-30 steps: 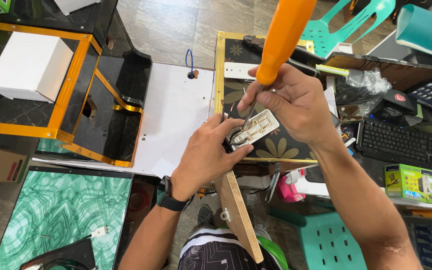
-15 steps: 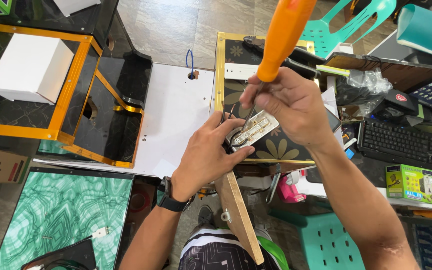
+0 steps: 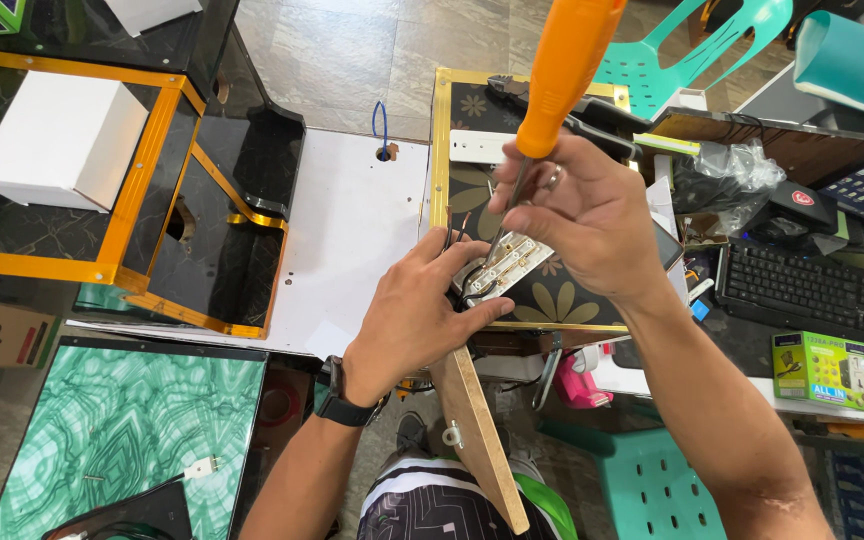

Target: The person uses a screwdriver to unscrew and open a power strip on a workbench, then strips insulation from the ends of wires by hand and works on the internal components. They briefly handle a smartphone on the desk and later scroll through an app on it.

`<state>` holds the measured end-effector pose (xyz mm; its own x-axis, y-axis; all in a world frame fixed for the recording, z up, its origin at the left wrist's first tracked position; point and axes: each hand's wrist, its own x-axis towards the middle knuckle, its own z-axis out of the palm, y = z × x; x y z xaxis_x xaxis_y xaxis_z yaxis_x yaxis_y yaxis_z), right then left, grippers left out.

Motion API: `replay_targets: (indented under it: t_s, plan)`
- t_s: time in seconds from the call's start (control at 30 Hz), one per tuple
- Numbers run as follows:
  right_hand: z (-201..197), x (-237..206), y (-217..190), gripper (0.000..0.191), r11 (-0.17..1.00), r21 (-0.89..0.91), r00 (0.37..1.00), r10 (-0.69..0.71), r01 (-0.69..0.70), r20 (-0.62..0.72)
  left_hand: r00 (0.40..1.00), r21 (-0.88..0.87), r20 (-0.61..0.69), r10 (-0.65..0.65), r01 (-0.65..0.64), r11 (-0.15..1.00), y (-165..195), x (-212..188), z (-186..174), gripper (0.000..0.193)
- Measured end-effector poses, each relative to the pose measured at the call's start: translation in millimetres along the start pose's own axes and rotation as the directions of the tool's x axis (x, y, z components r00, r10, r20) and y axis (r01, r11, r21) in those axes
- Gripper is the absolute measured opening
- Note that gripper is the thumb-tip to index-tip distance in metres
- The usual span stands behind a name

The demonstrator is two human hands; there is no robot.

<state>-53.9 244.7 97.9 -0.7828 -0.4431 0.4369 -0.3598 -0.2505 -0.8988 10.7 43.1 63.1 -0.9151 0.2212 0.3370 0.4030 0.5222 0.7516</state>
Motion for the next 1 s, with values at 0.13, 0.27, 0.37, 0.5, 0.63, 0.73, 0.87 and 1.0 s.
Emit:
replay_targets:
  t_s: [0.13,0.27,0.37,0.5,0.63,0.73,0.87,1.0]
  plan:
    - [-2.1,0.2,4.4,0.030,0.999,-0.043,0.999,0.004,-0.006,-0.041,1.000,-0.002,-0.003,0.006,-0.006,1.000,2.7,0.8,-0.9,0.057]
    - [-7.0,1.0,1.8,0.029,1.000,0.030,1.000,0.009,-0.009,-0.018,1.000,-0.020,0.022,-0.011,0.012,1.000,2.6,0.5,-2.8,0.060]
    - [-6.7,-0.7,-1.7,0.030,0.999,0.035,0.999,0.033,-0.034,0.011,1.000,-0.008,0.002,0.021,-0.021,1.000,2.0,0.5,-1.9,0.062]
    - [-2.7,-0.9,-2.1,0.037,0.995,-0.096,0.999,0.033,-0.035,-0.024,1.000,0.006,0.011,0.008,-0.008,1.000,2.6,0.5,-0.9,0.063]
    - [-2.0,1.0,-6.9,0.032,0.986,-0.153,0.996,0.058,-0.068,-0.066,1.000,-0.029,0.021,-0.004,0.005,1.000,3.6,-0.7,-3.1,0.046]
    - [-3.1,0.9,-14.0,0.032,0.986,-0.149,0.995,0.056,-0.069,-0.087,1.000,-0.051,0.007,-0.014,0.014,0.999,4.3,-2.0,-3.3,0.030]
    - [-5.5,0.4,-16.5,0.029,0.994,-0.107,0.995,-0.011,0.000,-0.096,0.995,-0.054,-0.075,0.070,-0.074,0.996,2.7,-2.9,-0.3,0.028]
    - [-8.2,-3.1,-14.0,0.028,0.995,-0.103,0.992,-0.022,0.010,-0.122,0.997,-0.072,-0.070,0.016,-0.022,0.997,0.9,-1.9,7.0,0.030]
